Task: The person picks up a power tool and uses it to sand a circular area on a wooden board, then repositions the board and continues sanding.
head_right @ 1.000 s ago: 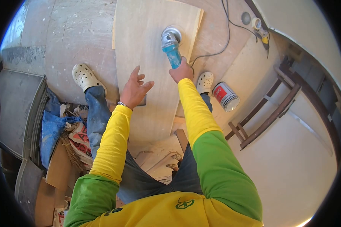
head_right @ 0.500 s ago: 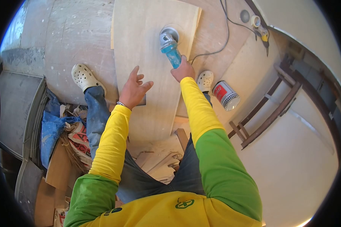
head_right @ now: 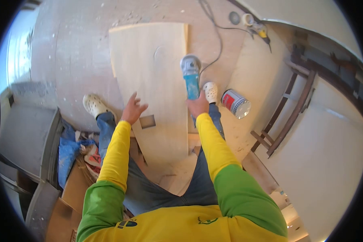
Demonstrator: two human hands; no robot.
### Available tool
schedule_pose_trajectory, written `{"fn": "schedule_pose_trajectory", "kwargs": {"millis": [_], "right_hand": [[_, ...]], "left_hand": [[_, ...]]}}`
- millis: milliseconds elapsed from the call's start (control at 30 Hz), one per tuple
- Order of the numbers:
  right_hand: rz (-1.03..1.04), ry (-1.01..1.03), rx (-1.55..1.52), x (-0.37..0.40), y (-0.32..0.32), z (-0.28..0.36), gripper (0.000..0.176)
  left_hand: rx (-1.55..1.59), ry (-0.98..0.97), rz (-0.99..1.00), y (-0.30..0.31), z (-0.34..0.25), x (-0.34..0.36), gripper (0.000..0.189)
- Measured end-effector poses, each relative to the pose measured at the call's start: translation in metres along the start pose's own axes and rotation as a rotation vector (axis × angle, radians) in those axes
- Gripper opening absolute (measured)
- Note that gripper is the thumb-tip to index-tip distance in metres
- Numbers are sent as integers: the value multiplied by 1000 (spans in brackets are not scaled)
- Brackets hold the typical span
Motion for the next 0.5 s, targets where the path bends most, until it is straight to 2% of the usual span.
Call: {"fn": "schedule_pose_trajectory", "kwargs": {"millis": [67,100,133,167,200,233,267,300,367,400,467,500], "right_hand": [[-26,9,-39,12,22,-16,61],[-21,-6,-20,16,28,-28,63],[-18,-24,-3,17,37,-36,64],[1,-23,-40,22,51,-37,65],[19,-16,-79,26,64,-38,66],[16,11,-114,28,80,-38,67],[21,44,-148,33,92,-36,68],[7,60,-196,34,97,-39,70],[-7,87,-262,30,106,-36,71],[45,68,-249,29,110,-34,71],[132,17,-188,29,127,-30,66],[177,-27,-160,30,131,-19,61]], "left_hand": [[-17,61,25,-1,31,16,94],[-28,93,26,0,67,18,93],[-199,53,74,3,94,21,92],[-368,61,65,7,77,42,91],[-313,45,19,8,61,63,82],[-612,-160,-20,10,51,74,73],[-527,-36,30,6,25,97,68],[-587,-58,-46,12,12,119,67],[-732,47,-94,17,-44,177,63],[-742,38,-108,24,-43,187,63],[-1013,-416,-268,48,-55,224,60],[-934,-402,-383,54,-86,243,60]]}}
Point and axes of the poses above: each hand's wrist, its own x-axis away from the middle knuckle, its own y-axis out of the back of the hand, z = x × y, the point moved 9 cm from there along -x, towards the middle knuckle, and after that the axes turned 15 degrees about x, right-handed, at the moved point
